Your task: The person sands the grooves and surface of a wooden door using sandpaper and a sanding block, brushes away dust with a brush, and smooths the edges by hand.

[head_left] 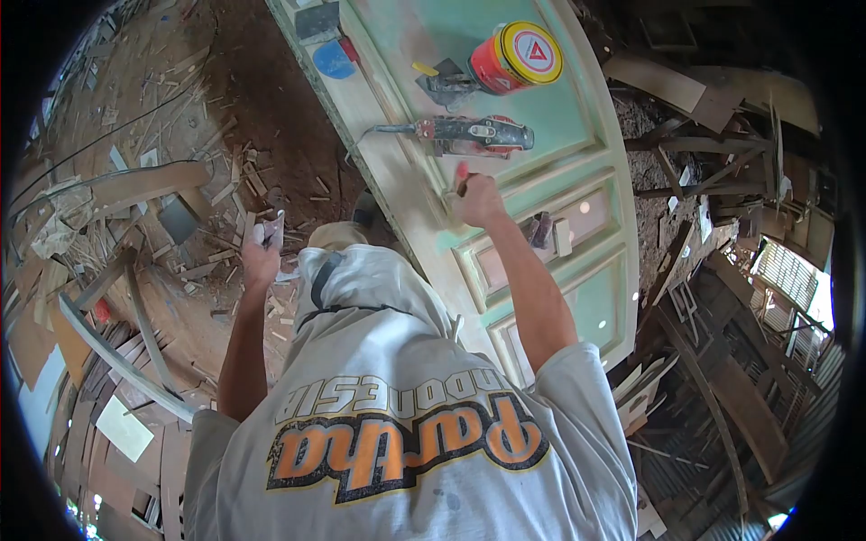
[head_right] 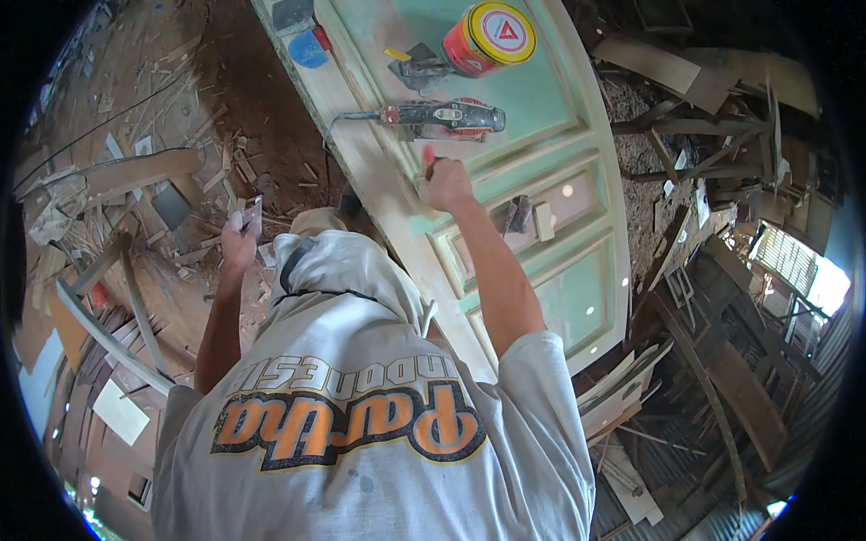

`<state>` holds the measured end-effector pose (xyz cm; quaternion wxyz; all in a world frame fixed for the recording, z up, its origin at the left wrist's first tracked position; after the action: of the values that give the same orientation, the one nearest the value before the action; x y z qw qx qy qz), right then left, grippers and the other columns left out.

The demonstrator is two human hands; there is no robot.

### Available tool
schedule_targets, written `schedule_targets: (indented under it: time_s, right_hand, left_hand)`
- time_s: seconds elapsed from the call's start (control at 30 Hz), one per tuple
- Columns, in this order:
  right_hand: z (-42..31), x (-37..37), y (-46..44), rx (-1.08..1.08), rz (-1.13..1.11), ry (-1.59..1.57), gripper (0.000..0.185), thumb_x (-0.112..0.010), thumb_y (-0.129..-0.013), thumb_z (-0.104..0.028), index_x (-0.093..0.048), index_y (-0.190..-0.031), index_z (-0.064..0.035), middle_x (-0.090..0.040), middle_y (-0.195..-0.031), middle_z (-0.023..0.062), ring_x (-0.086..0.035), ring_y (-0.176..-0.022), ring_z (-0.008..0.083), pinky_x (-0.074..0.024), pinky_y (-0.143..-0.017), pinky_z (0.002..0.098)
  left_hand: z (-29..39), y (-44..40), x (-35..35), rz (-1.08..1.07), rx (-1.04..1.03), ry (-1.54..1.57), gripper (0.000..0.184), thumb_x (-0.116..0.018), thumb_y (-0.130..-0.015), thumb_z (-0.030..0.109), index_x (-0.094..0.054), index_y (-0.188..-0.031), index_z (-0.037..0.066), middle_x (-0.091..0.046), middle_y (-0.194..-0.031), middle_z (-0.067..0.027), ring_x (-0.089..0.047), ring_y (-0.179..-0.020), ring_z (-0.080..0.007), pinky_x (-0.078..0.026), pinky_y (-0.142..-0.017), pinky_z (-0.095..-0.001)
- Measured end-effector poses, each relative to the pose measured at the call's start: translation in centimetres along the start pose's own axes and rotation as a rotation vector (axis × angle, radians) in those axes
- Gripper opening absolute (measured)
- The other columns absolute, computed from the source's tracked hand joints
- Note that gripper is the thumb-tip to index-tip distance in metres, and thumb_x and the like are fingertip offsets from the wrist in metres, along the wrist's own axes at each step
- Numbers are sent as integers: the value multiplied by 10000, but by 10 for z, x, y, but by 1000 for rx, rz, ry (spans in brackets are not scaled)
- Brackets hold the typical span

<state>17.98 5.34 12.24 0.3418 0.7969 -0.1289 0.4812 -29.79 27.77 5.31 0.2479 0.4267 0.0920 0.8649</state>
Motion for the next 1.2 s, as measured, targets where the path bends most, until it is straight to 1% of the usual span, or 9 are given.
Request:
schedule_targets:
  time_s: [0.13,0.2,0.43,0.5,0.77,0.83,1.0,1.07,1.2]
  right_hand:
    - [7,-12,9,-91,-11,-1,349,-806,-959,-341,-797,-912,4,-796,-872,237,-801,-872,408,-626,-831,488]
    - [-1,-18,12,-23,-16,0,368,-816,-960,-355,-795,-904,8,-793,-857,232,-800,-864,412,-623,-811,490]
    - [13,-15,25,7,100,-229,367,-850,-935,-330,-773,-862,21,-760,-835,259,-774,-807,445,-602,-749,508]
    - [8,10,3,2,19,-154,367,-856,-924,-324,-767,-860,25,-760,-833,261,-773,-806,446,-602,-748,509]
    - [-21,-2,-11,40,-3,-8,336,-820,-903,-298,-789,-907,37,-788,-910,282,-790,-926,474,-633,-886,534]
    - [-41,35,-19,-25,-281,124,320,-736,-923,-234,-817,-1067,39,-800,-1080,321,-783,-1101,487,-628,-1012,526]
    - [-28,8,-23,-25,-69,-32,288,-738,-909,-200,-822,-1070,23,-801,-1059,317,-792,-1072,470,-632,-974,542]
    - [-11,3,-30,98,-197,124,334,-809,-892,-305,-805,-922,28,-764,-894,323,-778,-931,506,-623,-896,556]
    - [-21,-2,-8,10,18,-61,419,-850,-885,-383,-801,-933,30,-782,-971,325,-793,-983,468,-628,-903,550]
  left_hand:
    - [-6,4,3,-23,-3,55,171,-777,-1035,162,-736,-1085,4,-762,-949,-105,-683,-889,-177,-554,-831,-366]
    - [-4,11,3,-20,-30,52,258,-785,-1026,212,-719,-1130,-14,-778,-974,-221,-758,-907,-355,-569,-832,-444]
    - [-1,16,0,-75,-23,-23,245,-781,-1030,206,-727,-1134,-9,-795,-1017,-227,-769,-919,-342,-576,-854,-453]
    - [-6,7,-2,-64,17,11,207,-782,-1034,191,-743,-1121,8,-774,-975,-131,-683,-882,-206,-557,-848,-388]
    - [-22,1,2,12,-24,-22,243,-769,-1027,181,-750,-1190,3,-807,-1062,-226,-790,-976,-334,-590,-902,-445]
    - [-30,15,5,18,-35,-81,234,-770,-1026,177,-751,-1176,-2,-808,-1065,-225,-791,-981,-329,-590,-903,-445]
    - [-25,22,7,10,-11,39,271,-800,-1007,209,-763,-1182,6,-809,-1053,-222,-791,-964,-327,-590,-885,-444]
    - [-34,40,8,-7,-2,-15,272,-803,-1007,216,-765,-1181,11,-810,-1052,-219,-792,-961,-327,-590,-880,-443]
    - [-45,34,-3,14,-7,72,273,-817,-1002,232,-758,-1146,8,-808,-1026,-204,-790,-933,-319,-586,-855,-442]
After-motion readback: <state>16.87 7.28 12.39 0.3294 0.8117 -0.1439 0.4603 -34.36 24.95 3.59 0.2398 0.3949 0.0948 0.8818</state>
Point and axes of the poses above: each hand's wrist, its own y-axis away from the middle knuckle, its own x-axis out of the back of the hand, z = x × y, the point moved 1 cm from there along -y, towards the middle knuckle
